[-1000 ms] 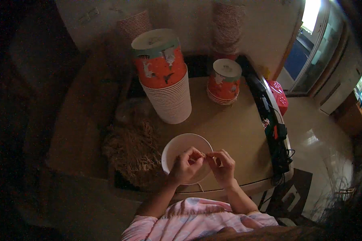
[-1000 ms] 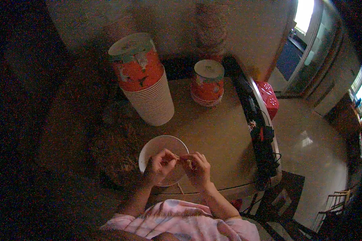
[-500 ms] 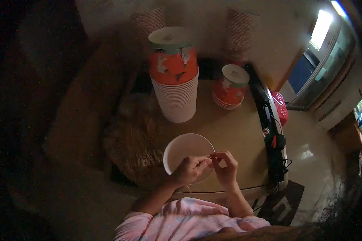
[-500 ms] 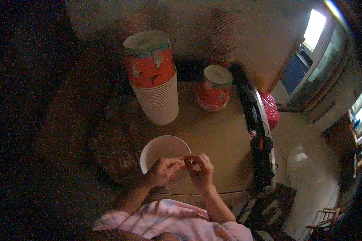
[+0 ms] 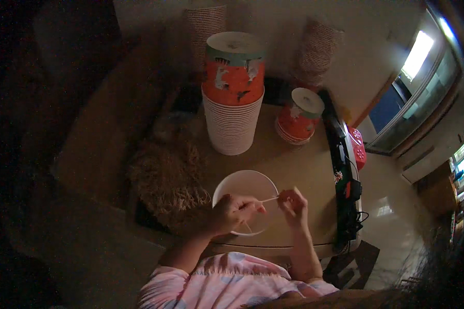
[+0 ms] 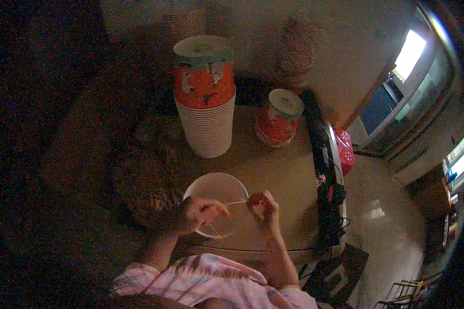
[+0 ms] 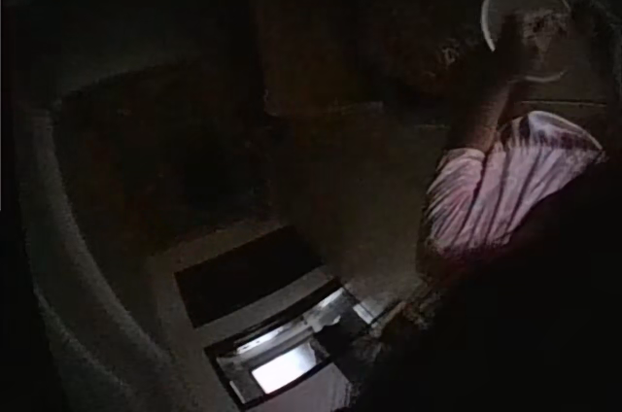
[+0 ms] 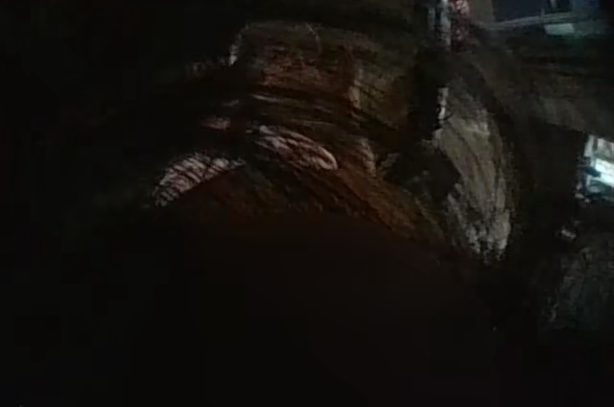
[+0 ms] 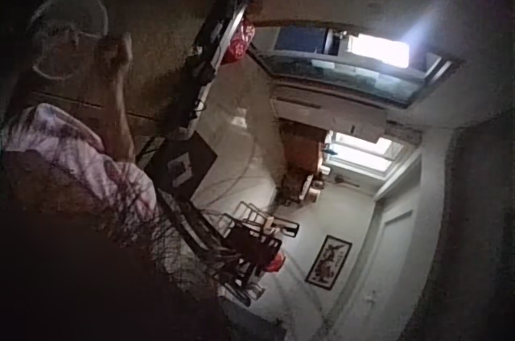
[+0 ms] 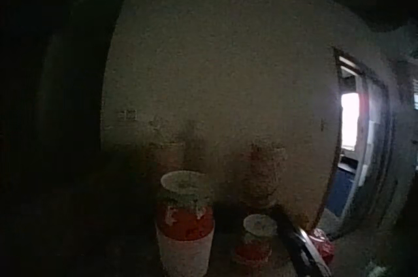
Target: Threading a string through pre-punched holes in the bottom of decorative paper cups.
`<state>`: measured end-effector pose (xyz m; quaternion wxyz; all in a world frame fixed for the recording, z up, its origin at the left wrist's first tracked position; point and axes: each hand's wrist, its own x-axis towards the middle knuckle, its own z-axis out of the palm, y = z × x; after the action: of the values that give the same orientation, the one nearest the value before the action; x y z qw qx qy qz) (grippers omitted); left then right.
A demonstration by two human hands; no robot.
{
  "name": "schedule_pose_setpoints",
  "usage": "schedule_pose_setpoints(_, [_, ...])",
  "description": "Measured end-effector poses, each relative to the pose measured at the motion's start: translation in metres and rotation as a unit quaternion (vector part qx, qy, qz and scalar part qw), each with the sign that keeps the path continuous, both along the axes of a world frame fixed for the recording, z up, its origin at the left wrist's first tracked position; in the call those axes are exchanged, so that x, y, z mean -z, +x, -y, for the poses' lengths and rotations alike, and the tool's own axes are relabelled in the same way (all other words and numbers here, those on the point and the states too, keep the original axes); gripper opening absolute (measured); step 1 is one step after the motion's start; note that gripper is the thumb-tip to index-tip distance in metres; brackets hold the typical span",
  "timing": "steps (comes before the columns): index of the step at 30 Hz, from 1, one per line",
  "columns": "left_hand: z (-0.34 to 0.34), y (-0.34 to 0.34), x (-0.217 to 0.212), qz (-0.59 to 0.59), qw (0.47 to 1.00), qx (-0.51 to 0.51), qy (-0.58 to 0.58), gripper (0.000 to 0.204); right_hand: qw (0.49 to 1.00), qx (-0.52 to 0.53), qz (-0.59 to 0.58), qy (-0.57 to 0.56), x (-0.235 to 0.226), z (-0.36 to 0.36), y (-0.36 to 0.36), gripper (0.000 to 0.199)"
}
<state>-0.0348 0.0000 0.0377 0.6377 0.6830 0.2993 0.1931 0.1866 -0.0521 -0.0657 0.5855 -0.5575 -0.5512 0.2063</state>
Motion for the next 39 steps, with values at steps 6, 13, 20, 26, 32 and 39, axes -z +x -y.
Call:
schedule_pose_setpoints(6, [-0.015, -0.01, 0.02, 0.191, 0.971, -0.134, -0.059, 0.023, 0.967, -0.192, -0.071, -0.149, -0.027, -0.061, 0.054, 0.011])
schedule_pose_setpoints(13, [-0.019, -0.007, 0.024, 0.164, 0.975, -0.064, -0.133, 0.024, 0.999, -0.03, 0.019, -0.013, -0.053, -0.059, 0.045, 0.012])
schedule_pose_setpoints(20, [-0.003, 0.002, 0.013, 0.228, 0.959, -0.019, -0.17, 0.023, 0.828, -0.08, -0.434, -0.347, -0.12, 0.039, -0.067, 0.027])
schedule_pose_setpoints(26, [0.012, 0.002, 0.014, 0.186, 0.981, -0.048, -0.032, 0.023, 0.947, -0.076, -0.24, -0.2, -0.08, 0.07, -0.029, 0.032])
schedule_pose_setpoints(32, [0.021, 0.01, 0.037, -0.004, 0.894, -0.023, 0.448, 0.024, 0.996, 0.05, -0.034, 0.064, -0.09, 0.073, -0.042, 0.015])
schedule_pose_setpoints(39, [0.005, 0.019, 0.041, -0.101, 0.913, -0.137, 0.371, 0.012, 0.797, -0.307, -0.49, 0.176, -0.106, 0.104, -0.048, 0.024])
